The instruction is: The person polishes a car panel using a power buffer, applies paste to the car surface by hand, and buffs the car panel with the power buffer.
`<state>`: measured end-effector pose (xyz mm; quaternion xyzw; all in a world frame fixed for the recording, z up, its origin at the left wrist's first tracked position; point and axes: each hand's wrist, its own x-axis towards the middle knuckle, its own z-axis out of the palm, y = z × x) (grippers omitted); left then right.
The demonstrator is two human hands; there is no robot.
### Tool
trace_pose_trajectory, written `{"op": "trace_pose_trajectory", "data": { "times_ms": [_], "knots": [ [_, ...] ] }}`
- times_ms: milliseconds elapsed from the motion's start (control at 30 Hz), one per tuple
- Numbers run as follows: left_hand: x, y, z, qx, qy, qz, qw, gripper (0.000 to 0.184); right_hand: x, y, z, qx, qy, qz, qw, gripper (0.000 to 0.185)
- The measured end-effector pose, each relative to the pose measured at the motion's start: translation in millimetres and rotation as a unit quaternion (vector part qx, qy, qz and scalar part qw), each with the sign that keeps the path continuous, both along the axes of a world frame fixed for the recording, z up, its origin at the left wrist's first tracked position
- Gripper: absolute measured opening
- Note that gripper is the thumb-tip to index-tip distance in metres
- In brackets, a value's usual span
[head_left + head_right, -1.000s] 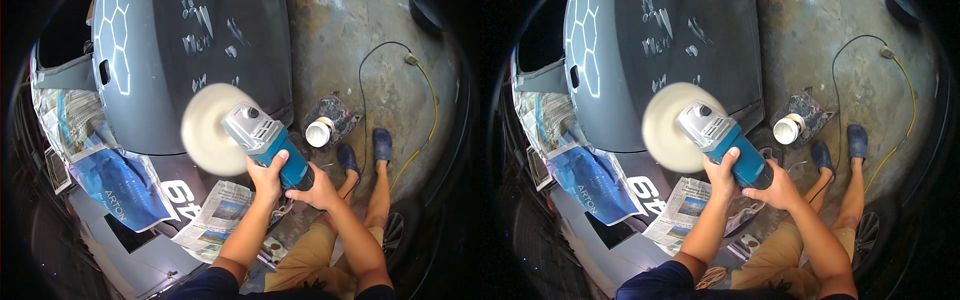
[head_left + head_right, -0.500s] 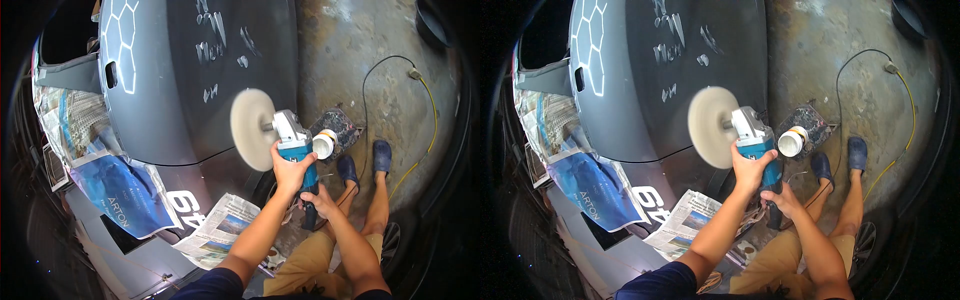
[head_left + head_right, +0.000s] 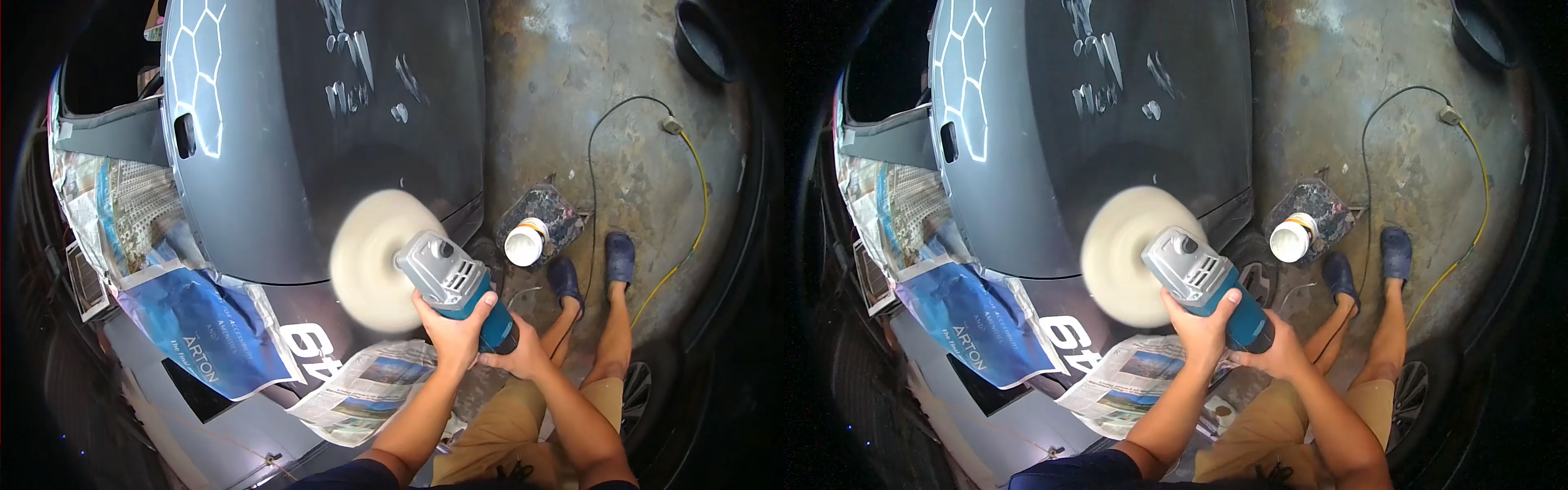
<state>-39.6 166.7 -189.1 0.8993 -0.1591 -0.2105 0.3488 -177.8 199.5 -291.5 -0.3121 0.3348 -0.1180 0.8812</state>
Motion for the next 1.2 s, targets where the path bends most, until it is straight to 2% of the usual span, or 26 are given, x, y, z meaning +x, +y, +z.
{"op": "trace_pose_trajectory", "data": {
  "times_ms": [33,67,133,233,267,333,467,533,633,733,800,867,967,1033,1200],
  "knots": [
    [1,-14,3,-0.014,0.007,-0.006,1.0,0.105,0,-19,3,-0.023,0.014,0.029,0.999,0.086],
    [6,-26,2,-0.028,0.014,-0.012,0.999,0.105,8,-31,0,-0.036,0.013,0.008,0.999,0.086],
    [30,-49,-10,-0.052,-0.02,-0.061,0.997,0.093,29,-55,-5,-0.061,0.01,-0.03,0.998,0.085],
    [46,-99,-12,-0.083,0.038,-0.054,0.994,0.084,54,-98,-4,-0.07,0.005,-0.079,0.994,0.08],
    [49,-106,-15,-0.09,0.048,-0.055,0.993,0.082,54,-106,-4,-0.067,0.022,-0.06,0.996,0.079],
    [50,-101,-25,-0.109,0.047,-0.064,0.991,0.084,50,-105,-15,-0.087,0.035,-0.065,0.993,0.084],
    [21,-53,-36,-0.189,0.023,-0.046,0.981,0.082,22,-80,-32,-0.129,0.079,0.038,0.988,0.097],
    [13,-21,-36,-0.174,-0.002,-0.042,0.984,0.082,11,-64,-42,-0.151,0.069,0.074,0.983,0.103],
    [22,-12,-23,-0.145,0.021,-0.07,0.987,0.095,15,-66,-40,-0.156,0.057,0.06,0.984,0.106],
    [35,-56,-21,-0.197,0.046,-0.074,0.976,0.095,29,-108,-25,-0.131,0.058,0.059,0.988,0.103],
    [47,-88,-28,-0.227,0.038,-0.104,0.968,0.096,40,-125,-36,-0.189,0.05,-0.024,0.98,0.101],
    [53,-122,-29,-0.25,0.052,-0.113,0.96,0.097,46,-153,-35,-0.2,0.067,-0.028,0.977,0.099],
    [64,-158,-33,-0.236,0.05,-0.127,0.962,0.093,51,-188,-13,-0.188,0.081,-0.053,0.977,0.086],
    [63,-169,-30,-0.242,0.071,-0.115,0.961,0.089,52,-195,-11,-0.188,0.078,-0.068,0.977,0.084],
    [60,-155,-22,-0.24,0.036,-0.113,0.964,0.09,50,-189,-4,-0.185,0.077,-0.047,0.979,0.085]
  ]
}}
